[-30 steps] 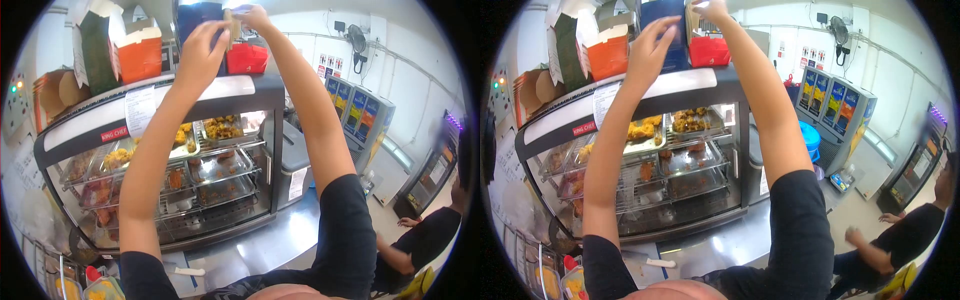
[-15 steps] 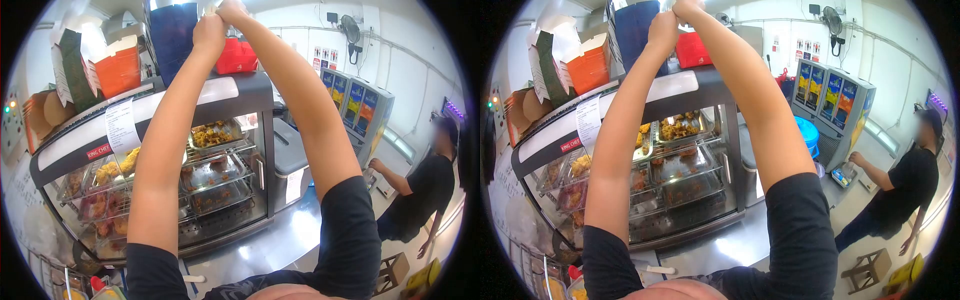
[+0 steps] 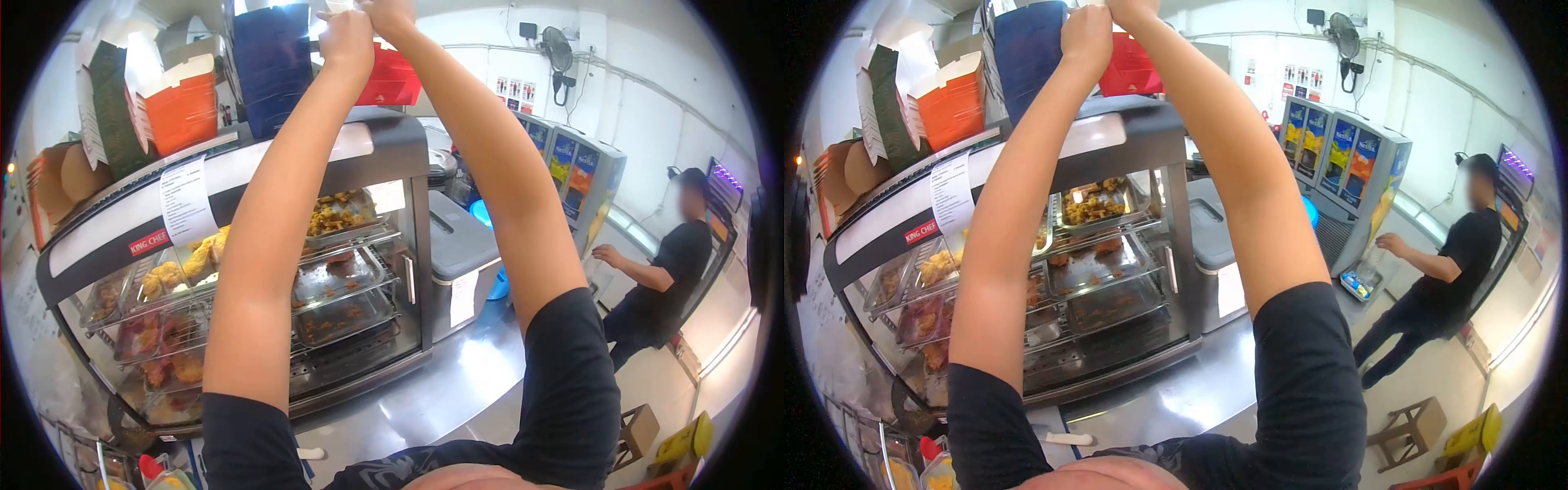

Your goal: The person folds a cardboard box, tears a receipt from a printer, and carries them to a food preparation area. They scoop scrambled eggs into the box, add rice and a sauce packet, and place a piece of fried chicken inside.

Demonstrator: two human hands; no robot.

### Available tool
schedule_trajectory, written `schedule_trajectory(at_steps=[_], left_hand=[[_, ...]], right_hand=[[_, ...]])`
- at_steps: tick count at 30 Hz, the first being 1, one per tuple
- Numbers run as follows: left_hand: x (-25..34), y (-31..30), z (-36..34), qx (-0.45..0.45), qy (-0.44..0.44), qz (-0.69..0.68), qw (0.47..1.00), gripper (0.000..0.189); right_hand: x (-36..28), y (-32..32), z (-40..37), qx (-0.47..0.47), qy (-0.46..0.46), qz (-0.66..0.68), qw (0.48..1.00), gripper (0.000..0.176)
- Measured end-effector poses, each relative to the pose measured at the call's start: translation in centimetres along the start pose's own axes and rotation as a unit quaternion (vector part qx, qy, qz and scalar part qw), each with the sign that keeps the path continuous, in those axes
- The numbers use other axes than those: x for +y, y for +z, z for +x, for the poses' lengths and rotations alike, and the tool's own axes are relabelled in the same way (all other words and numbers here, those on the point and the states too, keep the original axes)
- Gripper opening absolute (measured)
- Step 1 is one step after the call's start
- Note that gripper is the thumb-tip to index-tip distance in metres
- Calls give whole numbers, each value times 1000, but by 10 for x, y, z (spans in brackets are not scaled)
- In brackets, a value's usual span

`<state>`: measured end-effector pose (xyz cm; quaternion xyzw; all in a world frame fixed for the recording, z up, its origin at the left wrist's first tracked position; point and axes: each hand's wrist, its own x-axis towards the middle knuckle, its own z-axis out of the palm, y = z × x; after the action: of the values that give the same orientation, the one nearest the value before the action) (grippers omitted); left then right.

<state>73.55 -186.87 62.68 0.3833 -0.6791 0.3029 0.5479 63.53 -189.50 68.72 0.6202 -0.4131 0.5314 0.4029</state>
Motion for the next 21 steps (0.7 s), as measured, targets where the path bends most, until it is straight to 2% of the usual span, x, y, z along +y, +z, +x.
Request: schedule_trajectory(at_steps=[2,3,5,6,8,9,10,12,15,18,21], left_hand=[[6,-8,-1,-52,-60,-92,993,21],[10,-16,-3,-79,-87,-135,984,25],[22,-2,-5,-35,-92,-4,995,24],[27,2,-6,-11,-95,61,993,24],[33,-20,-14,-69,-81,46,993,30],[32,-21,-15,-62,-62,36,996,32],[31,-24,-16,-54,-41,26,997,33],[22,-12,-18,31,23,-1,999,34],[22,-12,-24,42,17,-12,999,30],[19,-9,-19,21,26,-50,998,21],[12,2,-13,22,-36,-23,999,19]], right_hand=[[13,1,1,13,9,8,1000,31],[7,-8,-1,-22,42,10,999,33],[-15,-30,-2,-88,106,17,990,36],[-6,-20,-1,-85,96,13,992,36],[27,14,11,-79,68,6,995,37],[24,14,13,-70,49,-32,996,37],[24,12,15,-84,65,-9,994,37],[20,2,15,-114,100,39,988,36],[-10,-34,14,-217,60,-68,972,35],[-27,-34,0,-64,96,-68,991,32],[-6,-1,10,130,76,-87,985,27]])
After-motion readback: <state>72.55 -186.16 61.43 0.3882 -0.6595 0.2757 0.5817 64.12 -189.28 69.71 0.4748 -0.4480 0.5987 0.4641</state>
